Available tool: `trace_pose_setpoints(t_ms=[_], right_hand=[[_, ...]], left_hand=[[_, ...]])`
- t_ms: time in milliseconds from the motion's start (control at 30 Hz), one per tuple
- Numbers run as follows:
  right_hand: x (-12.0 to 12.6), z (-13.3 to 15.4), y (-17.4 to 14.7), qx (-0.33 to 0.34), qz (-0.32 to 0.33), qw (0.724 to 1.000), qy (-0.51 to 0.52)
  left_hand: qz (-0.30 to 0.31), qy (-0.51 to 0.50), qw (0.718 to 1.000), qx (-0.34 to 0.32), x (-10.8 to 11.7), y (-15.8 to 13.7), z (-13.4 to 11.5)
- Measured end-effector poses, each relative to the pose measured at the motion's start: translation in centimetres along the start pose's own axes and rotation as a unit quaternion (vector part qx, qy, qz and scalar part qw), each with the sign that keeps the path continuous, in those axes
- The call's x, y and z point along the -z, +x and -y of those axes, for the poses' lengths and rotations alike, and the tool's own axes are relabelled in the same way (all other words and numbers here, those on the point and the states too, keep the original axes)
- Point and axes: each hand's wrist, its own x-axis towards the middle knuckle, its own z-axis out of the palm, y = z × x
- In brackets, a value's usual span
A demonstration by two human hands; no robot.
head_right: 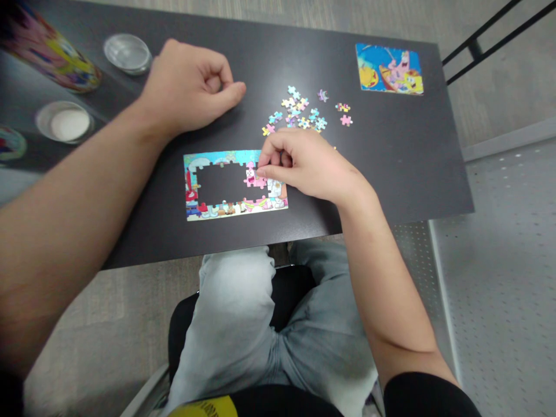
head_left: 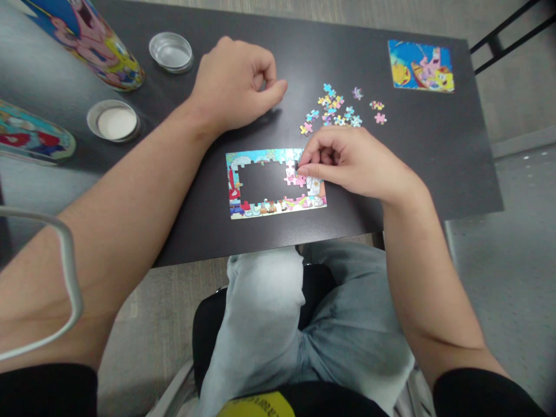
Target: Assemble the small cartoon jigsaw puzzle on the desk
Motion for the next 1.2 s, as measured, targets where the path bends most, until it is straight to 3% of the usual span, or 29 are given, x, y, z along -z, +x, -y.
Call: trace_pose_setpoints(t_ms=[333,633,700,833,1033,1200], right_hand=[[0.8,-1.4,0.5,0.014,0.048,0.999,-0.008],[1.0,-1.7,0.3,0.011,0.051,0.999,0.001],[1.1,-1.3,-0.2,0.016,0.018,1.000,0.011],[2.6,-1.5,-1.1,0.047,-0.109,0.993,0.016],[7.4,-5.7,-1.9,0.050,-0.250,0.967,-0.020],[9.6,-8.9,-2.7,-0.008,-0.328,0.941,-0.081]], left_hand=[[0.055,-0.018,0.998,0.029,0.7,0.2,0.1],[0.013,-0.021,1.000,0.001,0.2,0.1,0.3],[0.017,-0.019,1.000,-0.003,0.1,0.0,0.2],[0.006,-0.007,1.000,0.009,0.1,0.0,-0.1],[0.034,0.021,0.998,0.053,0.8,0.2,-0.1],[0.059,0.048,0.995,0.070,1.0,0.3,0.8]])
